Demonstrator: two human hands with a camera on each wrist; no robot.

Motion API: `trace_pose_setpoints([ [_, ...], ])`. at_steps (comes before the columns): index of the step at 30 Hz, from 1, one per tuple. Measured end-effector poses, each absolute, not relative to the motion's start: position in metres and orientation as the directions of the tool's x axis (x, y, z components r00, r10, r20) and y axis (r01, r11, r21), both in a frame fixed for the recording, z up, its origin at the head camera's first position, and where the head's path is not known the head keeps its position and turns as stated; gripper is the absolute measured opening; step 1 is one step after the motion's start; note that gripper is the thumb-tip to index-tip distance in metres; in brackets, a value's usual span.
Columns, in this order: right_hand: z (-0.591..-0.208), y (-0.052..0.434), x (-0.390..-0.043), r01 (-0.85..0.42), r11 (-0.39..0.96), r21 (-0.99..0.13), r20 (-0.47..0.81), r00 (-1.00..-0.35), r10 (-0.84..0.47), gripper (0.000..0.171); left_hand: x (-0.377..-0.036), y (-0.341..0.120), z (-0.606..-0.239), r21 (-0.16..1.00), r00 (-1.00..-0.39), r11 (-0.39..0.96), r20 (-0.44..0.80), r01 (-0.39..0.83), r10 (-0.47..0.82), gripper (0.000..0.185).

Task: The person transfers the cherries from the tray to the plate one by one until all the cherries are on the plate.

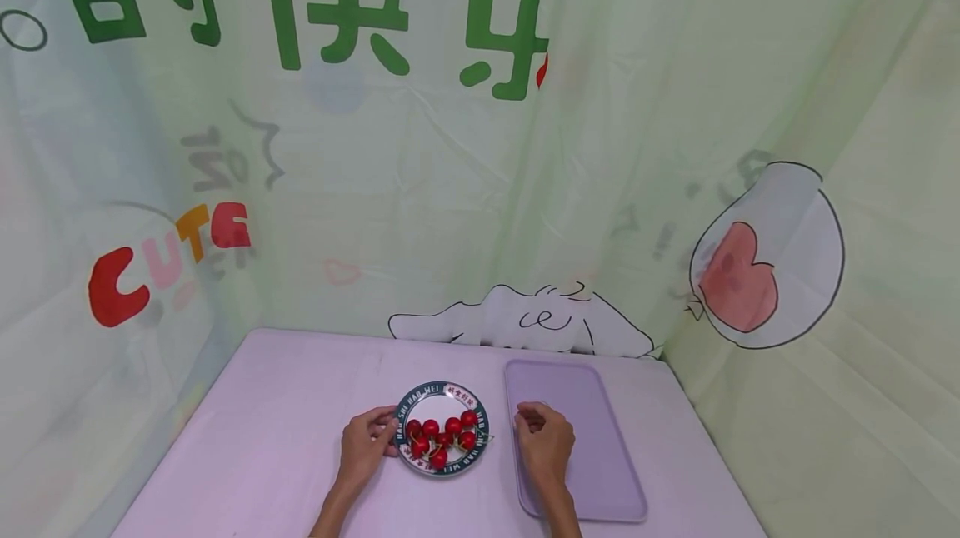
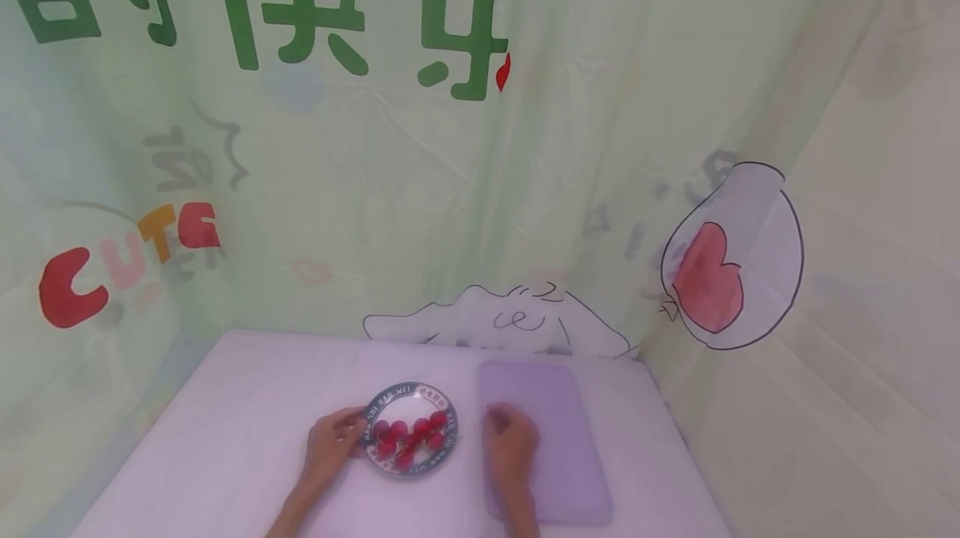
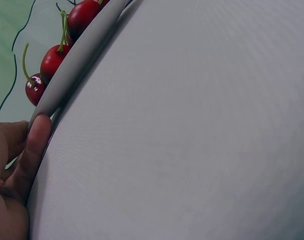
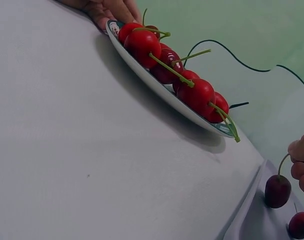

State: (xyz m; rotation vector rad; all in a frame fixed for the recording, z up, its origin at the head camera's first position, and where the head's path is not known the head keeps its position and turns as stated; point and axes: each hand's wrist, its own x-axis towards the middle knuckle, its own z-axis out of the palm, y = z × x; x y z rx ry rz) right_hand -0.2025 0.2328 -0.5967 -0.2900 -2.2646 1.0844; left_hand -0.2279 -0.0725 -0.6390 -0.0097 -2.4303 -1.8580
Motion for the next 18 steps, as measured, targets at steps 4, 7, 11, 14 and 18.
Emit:
trace_pose_setpoints([
  [4, -0.592, 0.231, -0.2, -0.074, 0.642, -0.764, 0.438, -0.788, 0.431, 0.014, -0.229, -0.073, -0.642, 0.961, -0.997, 0.272, 0.071, 0.058, -0.041, 0.033],
  [7, -0.588, 0.23, -0.199, -0.089, 0.654, -0.751, 0.46, -0.781, 0.422, 0.014, -0.23, -0.073, -0.644, 0.96, -0.997, 0.275, 0.072, 0.058, -0.042, 0.033],
  [11, -0.583, 0.228, -0.198, -0.124, 0.675, -0.728, 0.501, -0.768, 0.4, 0.015, -0.231, -0.073, -0.644, 0.96, -0.996, 0.275, 0.072, 0.057, -0.044, 0.033],
  [14, -0.579, 0.226, -0.196, -0.138, 0.672, -0.728, 0.509, -0.765, 0.394, 0.015, -0.231, -0.073, -0.644, 0.96, -0.996, 0.274, 0.077, 0.062, -0.043, 0.033],
  [18, -0.573, 0.225, -0.193, -0.143, 0.661, -0.737, 0.505, -0.766, 0.398, 0.018, -0.23, -0.073, -0.644, 0.962, -0.996, 0.266, 0.073, 0.059, -0.043, 0.033],
])
